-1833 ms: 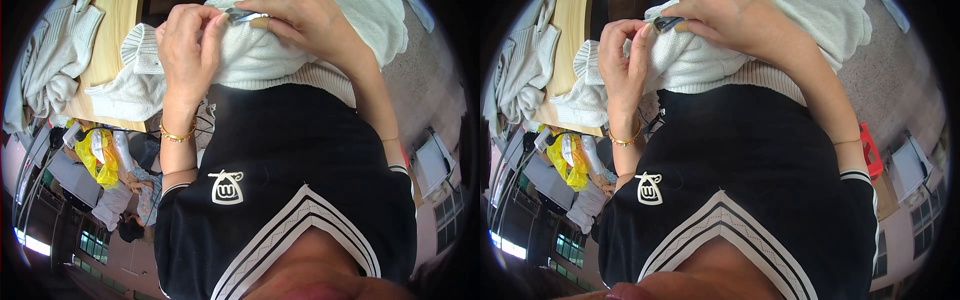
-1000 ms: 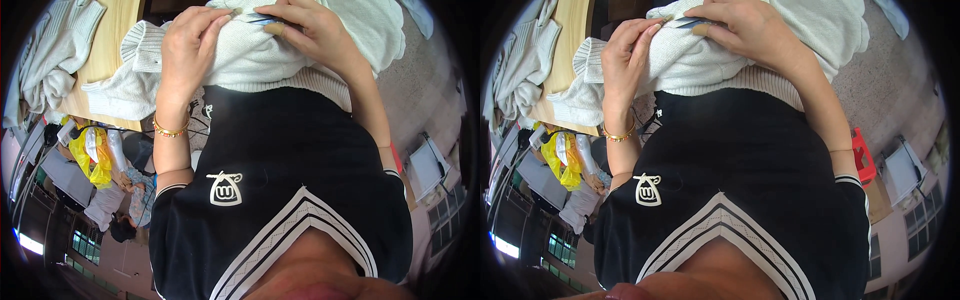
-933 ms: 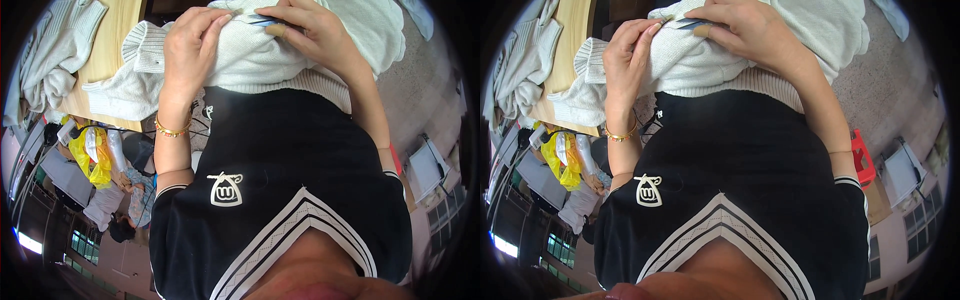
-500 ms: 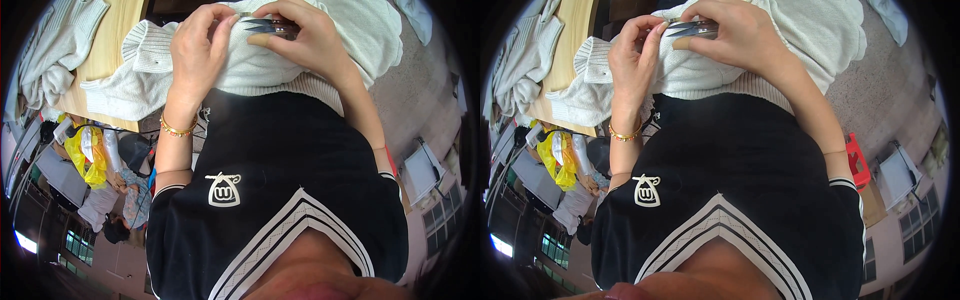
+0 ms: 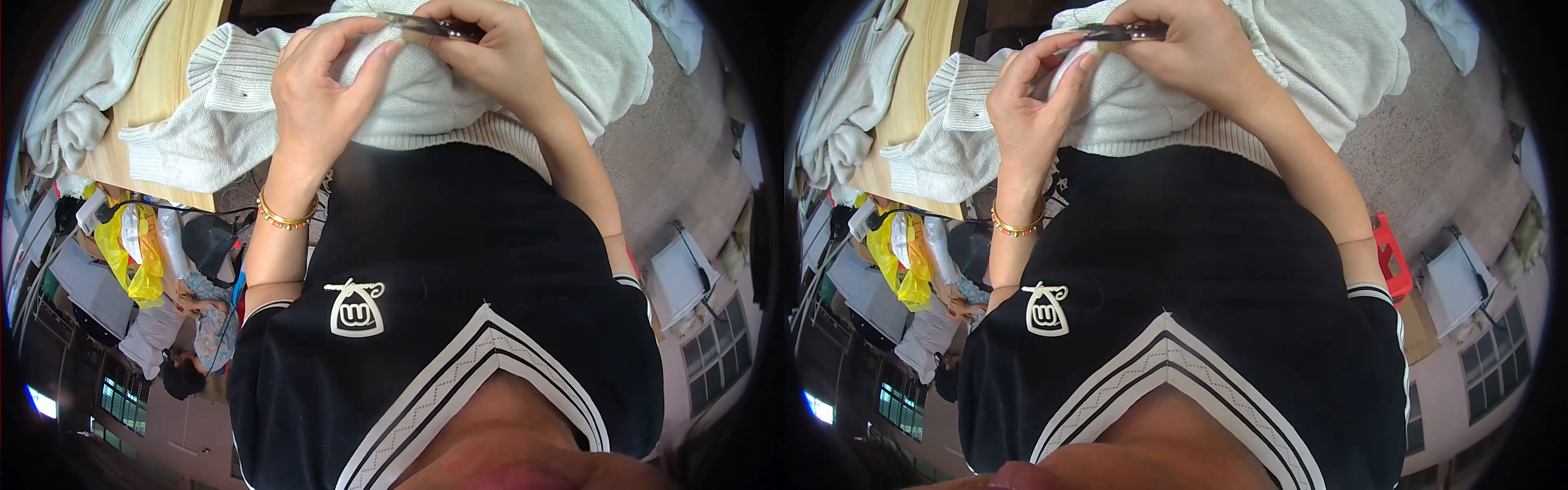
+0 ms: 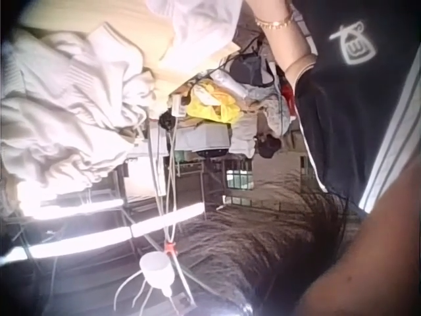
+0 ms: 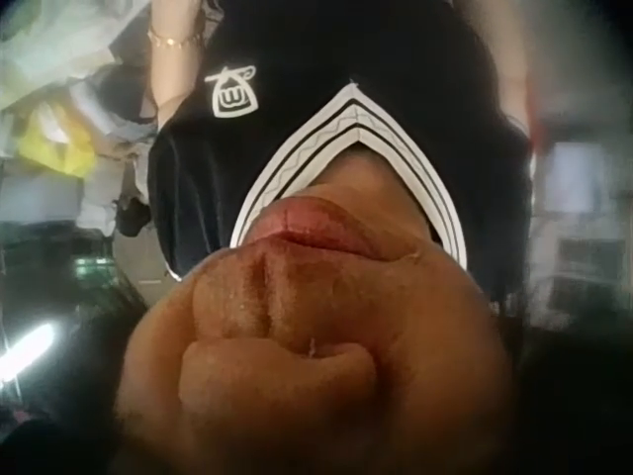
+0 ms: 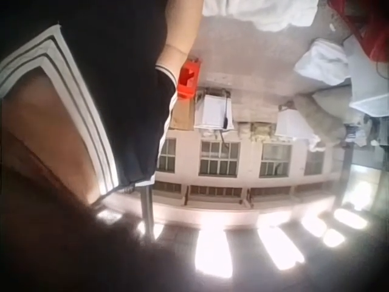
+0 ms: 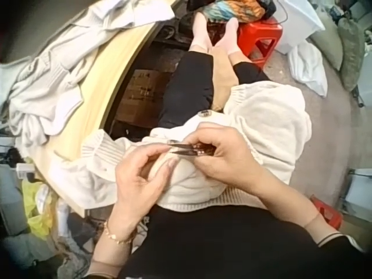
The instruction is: Trimming loose threads from sweaters using small scissors.
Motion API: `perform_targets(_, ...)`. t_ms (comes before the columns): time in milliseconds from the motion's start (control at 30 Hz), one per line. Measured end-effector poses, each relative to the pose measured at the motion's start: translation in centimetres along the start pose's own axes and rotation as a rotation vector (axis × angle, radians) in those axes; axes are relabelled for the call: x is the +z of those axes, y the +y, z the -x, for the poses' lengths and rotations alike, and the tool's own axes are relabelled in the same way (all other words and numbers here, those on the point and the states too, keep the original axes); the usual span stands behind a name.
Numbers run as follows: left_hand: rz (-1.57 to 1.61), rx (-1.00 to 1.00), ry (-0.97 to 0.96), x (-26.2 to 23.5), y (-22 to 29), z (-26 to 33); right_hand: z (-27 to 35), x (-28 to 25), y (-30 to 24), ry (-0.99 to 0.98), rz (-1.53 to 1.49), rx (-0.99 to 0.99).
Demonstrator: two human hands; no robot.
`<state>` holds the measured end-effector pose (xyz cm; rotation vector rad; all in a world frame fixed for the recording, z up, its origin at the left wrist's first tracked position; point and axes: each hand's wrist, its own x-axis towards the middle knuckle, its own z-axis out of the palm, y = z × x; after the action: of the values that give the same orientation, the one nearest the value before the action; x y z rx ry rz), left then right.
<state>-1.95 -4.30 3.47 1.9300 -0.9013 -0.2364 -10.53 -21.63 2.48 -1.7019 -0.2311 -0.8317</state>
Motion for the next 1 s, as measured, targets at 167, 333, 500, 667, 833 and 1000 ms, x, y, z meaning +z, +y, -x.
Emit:
perform_targets(167, -0.118, 0.128, 0.037, 0.4, -0.5, -0.4, -1.5, -1.0, -3.2, -0.064, -0.165, 1.174)
perform_targets(333, -0.293, 0.135, -0.008, 0.2, 0.9, -0.6, -1.6, -1.1, -3.4, -0.092, -0.205, 1.154)
perform_targets(500, -0.352, 0.248, 0.101, 1.0, -0.5, -0.8, -2.0, -0.8, -3.5, -0.259, 0.173, 0.665)
perform_targets(667, -0.371, 0.323, 0.153, 1.2, -1.2, -0.7, -1.8, -0.7, -2.8, -0.222, 0.209, 0.293)
perform_targets(833, -0.305, 0.315, 0.159, 1.4, -1.1, -0.9, -0.3, -1.2, -1.0, -0.159, 0.099, 0.084)
perform_targets(1000, -0.035, 0.118, 0.121, 1.3, -1.3, -0.5, -1.7, -2.4, -4.0, -0.295, 0.247, 0.621)
